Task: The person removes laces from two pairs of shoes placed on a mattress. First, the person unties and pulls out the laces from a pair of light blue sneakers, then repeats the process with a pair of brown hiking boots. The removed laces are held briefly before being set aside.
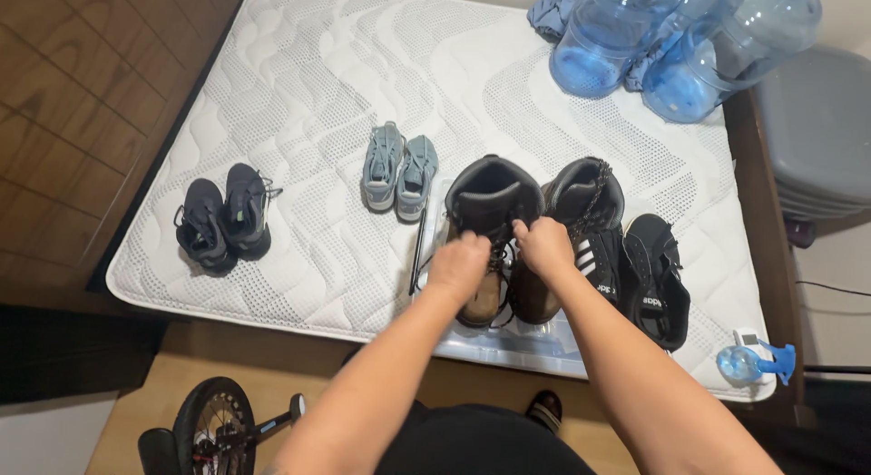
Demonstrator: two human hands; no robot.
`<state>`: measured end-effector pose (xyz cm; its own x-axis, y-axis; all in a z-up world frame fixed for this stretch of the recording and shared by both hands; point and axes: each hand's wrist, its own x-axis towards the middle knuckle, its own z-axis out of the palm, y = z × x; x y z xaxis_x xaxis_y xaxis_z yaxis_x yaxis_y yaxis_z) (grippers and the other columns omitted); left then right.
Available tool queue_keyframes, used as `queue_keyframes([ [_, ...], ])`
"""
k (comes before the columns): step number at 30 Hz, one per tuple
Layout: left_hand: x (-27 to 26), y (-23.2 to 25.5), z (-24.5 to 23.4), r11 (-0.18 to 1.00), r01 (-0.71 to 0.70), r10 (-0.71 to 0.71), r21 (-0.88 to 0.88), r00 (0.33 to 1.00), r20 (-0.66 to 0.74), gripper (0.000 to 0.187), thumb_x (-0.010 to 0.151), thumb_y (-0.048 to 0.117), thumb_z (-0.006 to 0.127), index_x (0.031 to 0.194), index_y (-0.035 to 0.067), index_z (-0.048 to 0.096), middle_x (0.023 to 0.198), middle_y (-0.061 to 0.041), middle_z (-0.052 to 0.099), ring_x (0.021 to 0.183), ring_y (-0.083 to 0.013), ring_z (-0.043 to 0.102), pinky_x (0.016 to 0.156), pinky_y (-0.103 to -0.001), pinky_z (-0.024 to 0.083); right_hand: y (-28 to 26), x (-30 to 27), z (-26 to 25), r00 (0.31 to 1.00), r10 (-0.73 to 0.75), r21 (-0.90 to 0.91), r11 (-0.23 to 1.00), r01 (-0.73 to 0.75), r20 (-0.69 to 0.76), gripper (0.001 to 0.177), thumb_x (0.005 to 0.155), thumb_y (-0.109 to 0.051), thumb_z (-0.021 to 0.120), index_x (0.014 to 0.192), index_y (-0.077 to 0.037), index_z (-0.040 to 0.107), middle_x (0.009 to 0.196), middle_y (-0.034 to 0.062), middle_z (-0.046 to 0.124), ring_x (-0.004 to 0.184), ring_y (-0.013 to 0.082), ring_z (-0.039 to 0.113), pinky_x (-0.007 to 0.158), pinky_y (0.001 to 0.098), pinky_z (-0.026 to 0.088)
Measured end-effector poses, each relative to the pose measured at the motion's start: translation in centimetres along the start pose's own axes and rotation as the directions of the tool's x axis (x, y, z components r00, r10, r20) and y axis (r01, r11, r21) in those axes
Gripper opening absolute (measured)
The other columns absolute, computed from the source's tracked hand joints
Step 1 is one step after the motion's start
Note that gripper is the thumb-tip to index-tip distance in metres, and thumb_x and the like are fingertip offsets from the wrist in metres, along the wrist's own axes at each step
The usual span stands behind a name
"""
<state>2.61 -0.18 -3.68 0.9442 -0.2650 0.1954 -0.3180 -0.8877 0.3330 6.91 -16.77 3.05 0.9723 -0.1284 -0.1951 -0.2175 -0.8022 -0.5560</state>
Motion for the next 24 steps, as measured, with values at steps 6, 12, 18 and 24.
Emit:
queue_keyframes([
  [6,0.0,-1.5,-2.1,0.684,-0.003,-0.16,-0.729,0.975,-0.153,0.009,0.084,0.003,0.06,0.091,0.004,0.064,0.091,-0.015,0.066,0.085,-0.0286,0.065,0.077,-0.036,0.053,-0.5,-4.8,0.8,0.903,-0.368,-0.047,0.929,0.367,-0.219,0.031,0.087,-0.032,0.068,0.101,-0.005,0.073,0.079,0.0172,0.07,0.076,0.0382,0.069,0.069,0.0492,0.054],
  [12,-1.0,-2.1,-5.2,0.28,0.356,-0.099,-0.892,0.935,0.342,0.011,0.087,0.0,0.057,0.098,0.001,0.06,0.075,-0.014,0.056,0.062,-0.0304,0.049,0.061,-0.046,0.038,-1.3,-5.0,1.8,0.76,-0.616,0.023,0.774,0.633,-0.209,0.018,0.09,-0.016,0.065,0.103,-0.006,0.072,0.087,0.0177,0.07,0.079,0.0399,0.068,0.069,0.0482,0.053],
  [18,-1.5,0.5,-7.3,0.816,0.175,-0.268,-0.551,0.959,-0.094,0.017,0.084,0.019,0.072,0.092,0.004,0.069,0.088,-0.017,0.07,0.08,-0.0331,0.069,0.072,-0.043,0.054,-6.0,-3.8,-3.0,0.863,-0.504,0.033,0.862,0.505,-0.044,0.022,0.091,-0.023,0.07,0.087,-0.001,0.072,0.075,0.0193,0.068,0.069,0.0351,0.067,0.063,0.0418,0.053],
  [24,1.1,2.7,-8.0,0.675,0.24,-0.268,-0.698,0.961,0.071,0.019,0.097,0.017,0.058,0.102,0.005,0.072,0.087,-0.016,0.073,0.076,-0.0244,0.07,0.069,-0.037,0.054,-7.7,-3.3,-4.7,0.931,-0.267,0.631,0.774,0.053,0.249,0.022,0.097,-0.019,0.065,0.094,0.0,0.074,0.072,0.0061,0.063,0.059,0.0111,0.054,0.053,0.0271,0.042],
])
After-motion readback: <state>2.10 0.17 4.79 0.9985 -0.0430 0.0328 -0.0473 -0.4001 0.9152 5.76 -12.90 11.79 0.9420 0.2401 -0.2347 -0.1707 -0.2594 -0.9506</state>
